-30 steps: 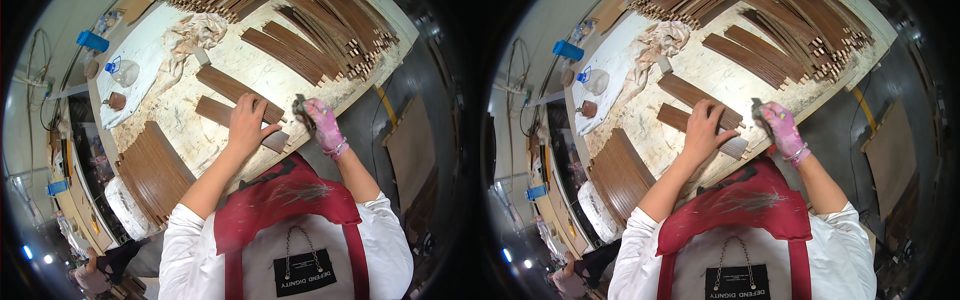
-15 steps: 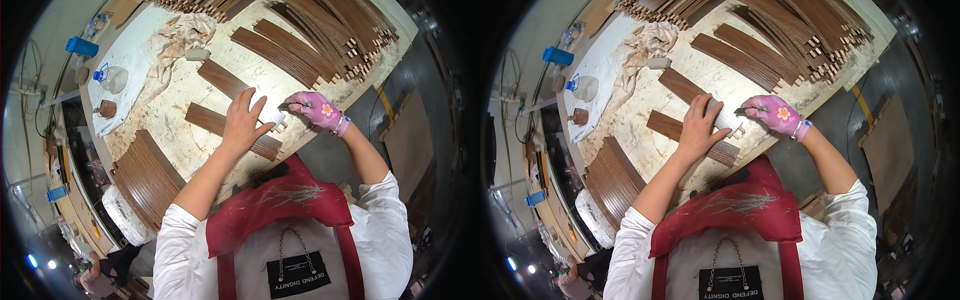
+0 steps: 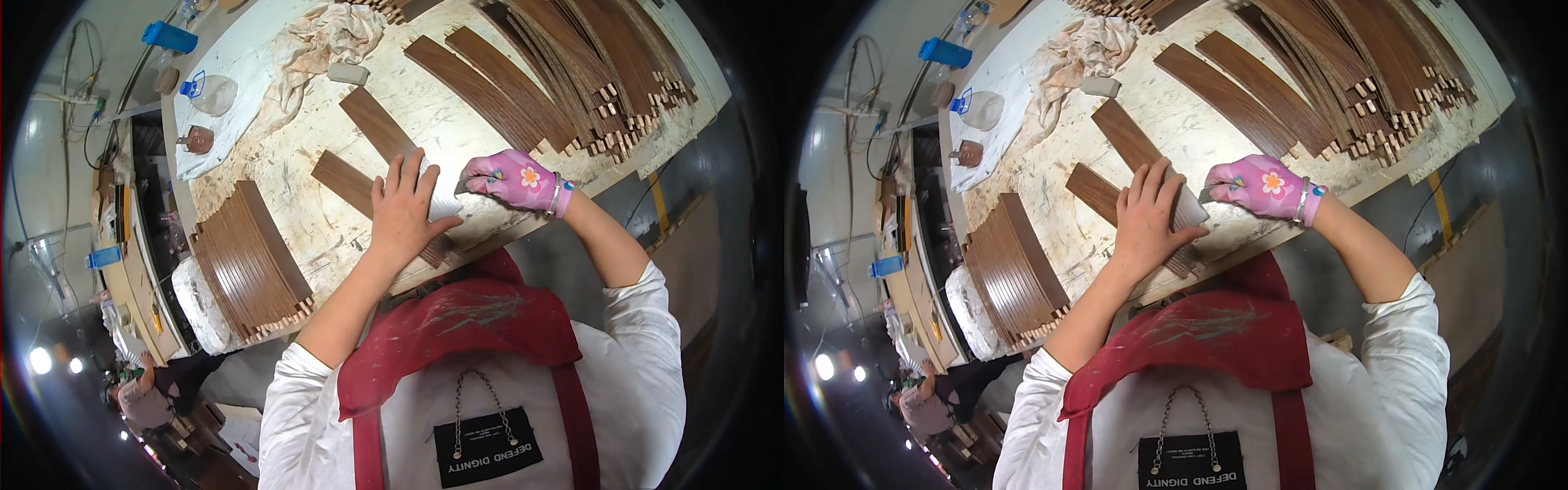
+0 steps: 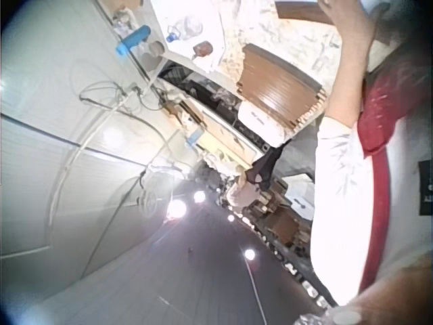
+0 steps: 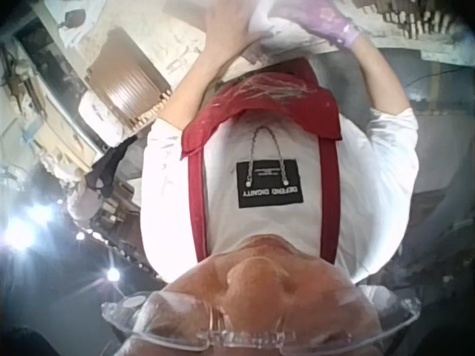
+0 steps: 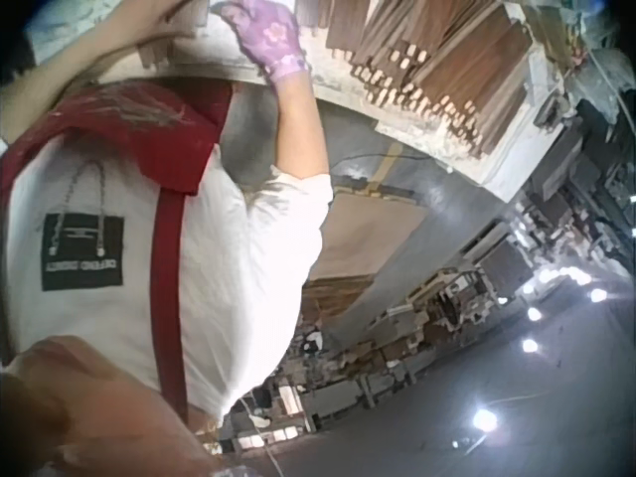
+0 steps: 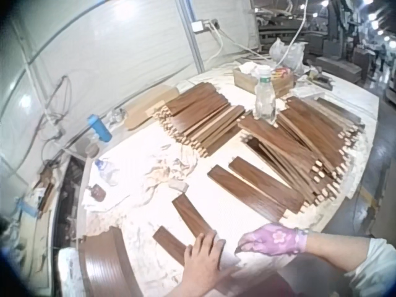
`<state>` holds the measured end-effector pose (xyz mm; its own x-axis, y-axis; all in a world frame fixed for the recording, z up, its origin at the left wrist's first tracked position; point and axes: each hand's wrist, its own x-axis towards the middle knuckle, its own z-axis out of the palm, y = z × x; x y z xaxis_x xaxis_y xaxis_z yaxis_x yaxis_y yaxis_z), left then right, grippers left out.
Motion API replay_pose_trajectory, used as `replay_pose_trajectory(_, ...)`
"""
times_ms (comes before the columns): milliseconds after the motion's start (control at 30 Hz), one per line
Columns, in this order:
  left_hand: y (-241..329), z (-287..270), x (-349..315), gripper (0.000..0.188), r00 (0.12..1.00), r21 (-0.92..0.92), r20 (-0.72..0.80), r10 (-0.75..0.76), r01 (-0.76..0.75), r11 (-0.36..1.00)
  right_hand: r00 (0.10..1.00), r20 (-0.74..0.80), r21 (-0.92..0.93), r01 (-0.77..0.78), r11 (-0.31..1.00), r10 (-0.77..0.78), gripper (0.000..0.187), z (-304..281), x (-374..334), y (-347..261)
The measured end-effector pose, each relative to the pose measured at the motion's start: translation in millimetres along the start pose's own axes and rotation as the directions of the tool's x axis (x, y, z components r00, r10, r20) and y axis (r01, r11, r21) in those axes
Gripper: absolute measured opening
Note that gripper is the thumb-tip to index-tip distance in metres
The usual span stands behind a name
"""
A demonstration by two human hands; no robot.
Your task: The person cleans the ends of wooden slats with a small blade and applies a white substance to the joints using a spatula. They handle the slats individually, clearing debris from notched ends before applying the substance and organizing them on the workbench.
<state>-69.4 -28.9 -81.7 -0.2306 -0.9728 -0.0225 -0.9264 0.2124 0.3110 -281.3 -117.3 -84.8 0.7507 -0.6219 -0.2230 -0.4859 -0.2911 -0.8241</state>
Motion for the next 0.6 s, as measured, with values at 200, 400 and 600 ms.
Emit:
replay_pose_trajectory(200,5.8,-3.8,3.5,0.075,0.999,-0.019,0.041,-0.029,0.030,0.999,0.980,0.016,-0.056,0.201,0.978,-0.200,0.024,-0.6,5.2,18.8)
replay_pose_trajectory(400,12.7,-2.6,1.2,0.075,0.997,-0.124,0.057,-0.052,0.059,0.991,0.966,0.013,-0.148,0.258,0.955,-0.259,0.018,6.5,5.5,23.1)
replay_pose_trajectory(600,14.1,-3.2,-0.3,0.077,0.994,-0.145,0.071,-0.081,0.090,0.985,0.956,0.034,-0.151,0.294,0.944,-0.292,0.018,9.4,7.2,27.4)
